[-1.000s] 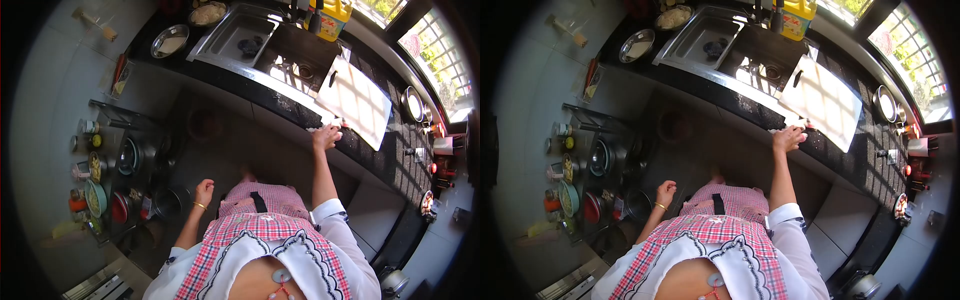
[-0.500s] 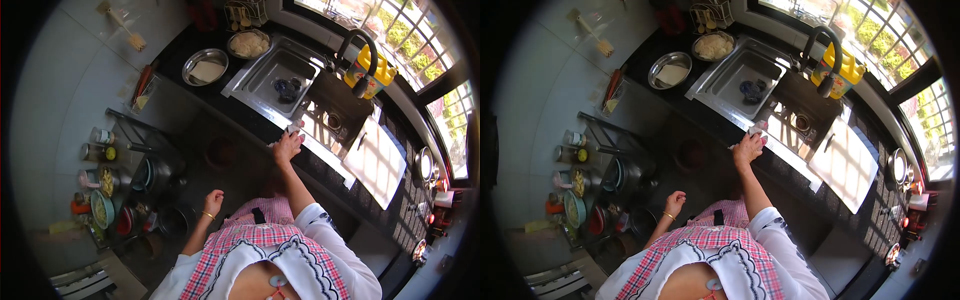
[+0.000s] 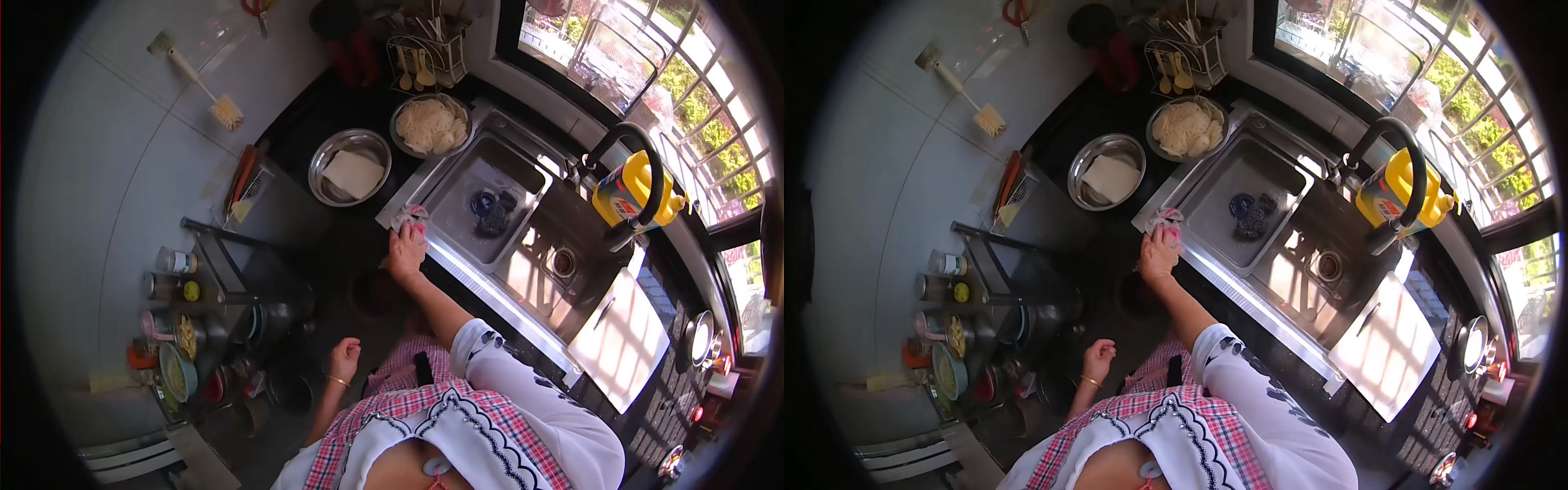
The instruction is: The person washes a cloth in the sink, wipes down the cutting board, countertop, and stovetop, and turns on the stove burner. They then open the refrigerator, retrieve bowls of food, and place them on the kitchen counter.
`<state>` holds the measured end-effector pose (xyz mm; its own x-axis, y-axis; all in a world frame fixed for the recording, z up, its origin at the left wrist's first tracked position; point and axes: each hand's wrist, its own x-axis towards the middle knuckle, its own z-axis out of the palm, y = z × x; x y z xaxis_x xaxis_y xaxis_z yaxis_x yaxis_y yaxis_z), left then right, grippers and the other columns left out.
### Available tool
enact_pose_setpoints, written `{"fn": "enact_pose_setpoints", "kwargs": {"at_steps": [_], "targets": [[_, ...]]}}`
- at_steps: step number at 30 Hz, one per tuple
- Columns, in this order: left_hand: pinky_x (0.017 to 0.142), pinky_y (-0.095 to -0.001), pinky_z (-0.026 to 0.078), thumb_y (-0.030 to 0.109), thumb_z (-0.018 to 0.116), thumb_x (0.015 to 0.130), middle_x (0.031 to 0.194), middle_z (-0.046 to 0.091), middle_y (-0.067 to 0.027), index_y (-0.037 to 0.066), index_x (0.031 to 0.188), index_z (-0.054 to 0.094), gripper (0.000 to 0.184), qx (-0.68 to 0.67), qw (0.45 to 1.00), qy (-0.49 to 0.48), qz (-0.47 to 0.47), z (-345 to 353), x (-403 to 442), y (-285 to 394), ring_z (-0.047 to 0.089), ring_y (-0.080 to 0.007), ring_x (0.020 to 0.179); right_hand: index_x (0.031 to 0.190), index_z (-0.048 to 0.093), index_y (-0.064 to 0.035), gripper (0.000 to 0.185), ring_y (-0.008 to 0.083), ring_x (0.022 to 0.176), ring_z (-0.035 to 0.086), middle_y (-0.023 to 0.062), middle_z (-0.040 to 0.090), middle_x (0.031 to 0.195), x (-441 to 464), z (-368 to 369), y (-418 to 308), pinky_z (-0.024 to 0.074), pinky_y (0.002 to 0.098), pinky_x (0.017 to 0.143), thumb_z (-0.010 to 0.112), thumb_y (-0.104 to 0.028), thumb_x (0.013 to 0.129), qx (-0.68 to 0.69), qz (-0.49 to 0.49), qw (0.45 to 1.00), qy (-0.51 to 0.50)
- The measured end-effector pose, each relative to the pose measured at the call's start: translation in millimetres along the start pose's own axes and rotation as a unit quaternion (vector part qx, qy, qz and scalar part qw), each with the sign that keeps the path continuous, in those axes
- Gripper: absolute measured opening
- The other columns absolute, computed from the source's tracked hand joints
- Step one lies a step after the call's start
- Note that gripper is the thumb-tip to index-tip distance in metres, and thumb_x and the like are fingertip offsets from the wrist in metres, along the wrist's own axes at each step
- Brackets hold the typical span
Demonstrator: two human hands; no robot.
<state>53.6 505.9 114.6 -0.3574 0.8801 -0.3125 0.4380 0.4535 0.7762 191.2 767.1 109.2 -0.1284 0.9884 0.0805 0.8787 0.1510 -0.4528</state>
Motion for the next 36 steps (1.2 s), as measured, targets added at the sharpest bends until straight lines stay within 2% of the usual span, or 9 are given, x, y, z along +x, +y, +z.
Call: {"fn": "enact_pose_setpoints", "kwargs": {"at_steps": [10,13,16,17,20,21,27,30,36], "targets": [[0.064,-0.0253,0.05,-0.001,0.055,0.077,0.075,0.062,-0.0083,-0.001,0.091,0.059,0.015,0.01,0.987,-0.097,0.131,7,158,84,0.06,-0.0132,0.069,0.097,0.064,-0.0063,0.035,0.0271,0.089,0.054,0.0094,0.058,0.091,71,-37,107,0.0439,0.0343,0.079,0.063,-0.004,0.062,0.246,0.117,0.955,0.119],[0.065,-0.0254,0.05,-0.002,0.054,0.078,0.077,0.062,-0.0079,-0.002,0.092,0.059,0.015,-0.015,0.97,-0.174,0.17,40,203,123,0.061,-0.0127,0.07,0.107,0.06,0.0005,0.041,0.0143,0.081,0.057,0.0074,0.061,0.097,41,-108,148,0.0457,0.0259,0.074,0.055,0.005,0.066,0.586,0.316,0.742,0.081],[0.066,-0.0298,0.049,0.002,0.057,0.075,0.079,0.062,-0.0117,0.0,0.09,0.06,0.015,-0.022,0.935,-0.237,0.263,94,239,169,0.061,-0.0207,0.071,0.108,0.057,0.0038,0.037,0.0158,0.08,0.059,0.0084,0.061,0.096,-7,-139,208,0.0469,0.0228,0.069,0.047,0.008,0.072,0.731,0.286,0.603,0.14],[0.067,-0.0306,0.049,0.003,0.057,0.074,0.08,0.062,-0.0126,0.0,0.09,0.059,0.016,-0.006,0.919,-0.25,0.306,114,248,189,0.061,-0.0225,0.073,0.112,0.052,0.0034,0.037,0.0179,0.081,0.059,0.0106,0.059,0.099,-24,-132,230,0.0483,0.0262,0.067,0.044,0.006,0.076,0.822,0.279,0.458,0.191],[0.074,-0.0311,0.047,0.002,0.053,0.072,0.087,0.057,-0.0128,0.0,0.091,0.058,0.02,0.051,0.867,-0.289,0.402,177,256,276,0.058,-0.0232,0.081,0.104,0.052,0.0006,0.025,0.0248,0.084,0.059,0.0157,0.059,0.101,-57,-133,272,0.0521,0.0398,0.066,0.039,-0.001,0.083,0.845,0.307,0.334,0.285],[0.077,-0.0323,0.046,0.002,0.053,0.07,0.09,0.056,-0.0139,0.001,0.092,0.058,0.022,0.072,0.845,-0.298,0.439,204,259,301,0.057,-0.0262,0.084,0.095,0.054,-0.0015,0.021,0.0266,0.081,0.061,0.0159,0.06,0.097,-66,-149,264,0.053,0.0432,0.065,0.036,-0.003,0.085,0.873,0.214,0.351,0.262],[0.09,-0.0475,0.036,0.007,0.054,0.07,0.123,0.041,-0.0134,0.008,0.117,0.046,0.047,0.236,0.69,-0.151,0.668,346,261,422,0.039,-0.0312,0.115,0.07,0.051,-0.0076,0.013,0.0228,0.052,0.055,0.0081,0.054,0.063,-97,-124,302,0.0467,0.034,0.043,0.049,0.0,0.08,0.786,0.368,0.333,0.368],[0.093,-0.0549,0.03,0.016,0.059,0.07,0.127,0.041,-0.0076,0.011,0.126,0.038,0.06,0.521,0.593,-0.161,0.592,369,258,452,0.035,-0.0273,0.121,0.062,0.049,-0.008,0.021,0.0187,0.055,0.052,0.0074,0.052,0.062,-96,-148,298,0.044,0.0302,0.046,0.047,0.009,0.074,0.786,0.351,0.339,0.379],[0.09,-0.0506,0.034,0.015,0.063,0.066,0.115,0.049,-0.0127,0.007,0.113,0.051,0.048,0.386,0.687,-0.148,0.597,364,236,409,0.044,-0.0292,0.111,0.062,0.05,-0.0022,0.022,0.0141,0.047,0.046,0.0055,0.049,0.057,-97,-172,314,0.0354,0.0244,0.042,0.036,0.013,0.071,0.724,0.388,0.444,0.358]]}}
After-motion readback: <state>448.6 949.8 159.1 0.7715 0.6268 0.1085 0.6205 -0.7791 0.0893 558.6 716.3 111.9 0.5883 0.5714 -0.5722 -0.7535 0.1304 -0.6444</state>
